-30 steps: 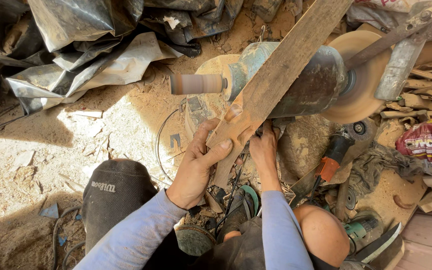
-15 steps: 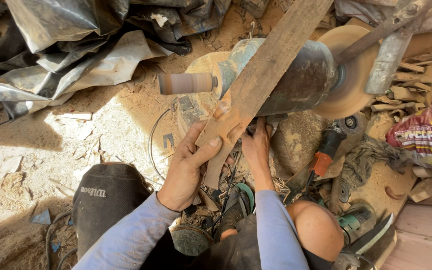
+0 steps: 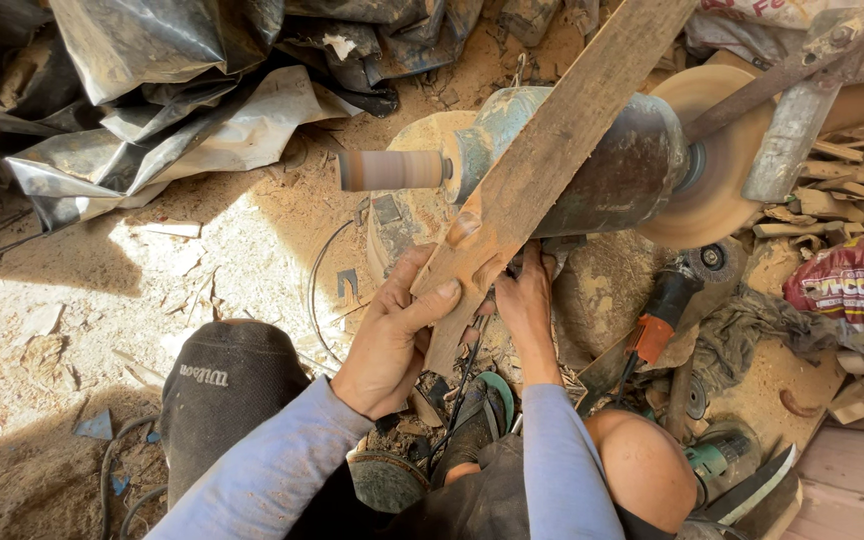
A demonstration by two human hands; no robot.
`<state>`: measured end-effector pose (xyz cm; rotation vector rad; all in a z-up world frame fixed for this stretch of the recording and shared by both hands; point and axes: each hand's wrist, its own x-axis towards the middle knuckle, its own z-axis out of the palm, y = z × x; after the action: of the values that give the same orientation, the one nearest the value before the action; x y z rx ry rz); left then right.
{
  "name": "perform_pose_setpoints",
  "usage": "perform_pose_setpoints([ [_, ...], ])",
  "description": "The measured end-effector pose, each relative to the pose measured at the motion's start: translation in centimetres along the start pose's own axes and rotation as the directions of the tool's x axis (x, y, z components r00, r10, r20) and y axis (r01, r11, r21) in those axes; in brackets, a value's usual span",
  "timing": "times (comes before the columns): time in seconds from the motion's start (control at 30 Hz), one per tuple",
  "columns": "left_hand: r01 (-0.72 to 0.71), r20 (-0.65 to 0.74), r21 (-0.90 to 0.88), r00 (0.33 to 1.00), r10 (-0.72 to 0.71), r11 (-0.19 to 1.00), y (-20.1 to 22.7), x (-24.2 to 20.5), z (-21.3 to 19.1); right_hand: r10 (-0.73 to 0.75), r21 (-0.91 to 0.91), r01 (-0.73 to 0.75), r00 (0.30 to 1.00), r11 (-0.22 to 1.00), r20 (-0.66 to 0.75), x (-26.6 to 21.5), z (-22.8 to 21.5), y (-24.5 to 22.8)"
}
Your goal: The person shapes a wooden piece by pressing it against a rotating drum sander, then switches to a handheld angle grinder to smooth the surface. The person holds and repositions the wood repeatedly while sanding.
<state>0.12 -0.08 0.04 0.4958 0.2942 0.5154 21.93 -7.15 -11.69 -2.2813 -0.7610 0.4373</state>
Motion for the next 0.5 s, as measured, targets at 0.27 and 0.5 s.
perform_pose_setpoints([
  [0.27, -0.106, 0.069, -0.053, 0.992, 0.109, 0.993, 0.2, -1.9, -0.4, 0.102, 0.046, -0.109, 0.984, 0.993, 0.143, -4.4, -4.7, -6.5],
  [0.5, -0.327, -0.056, -0.002, 0.944, 0.326, 0.945, 3.1, -4.5, -3.1, -0.618, 0.445, 0.434, 0.62, 0.784, 0.484, -11.4, -6.2, -15.0],
])
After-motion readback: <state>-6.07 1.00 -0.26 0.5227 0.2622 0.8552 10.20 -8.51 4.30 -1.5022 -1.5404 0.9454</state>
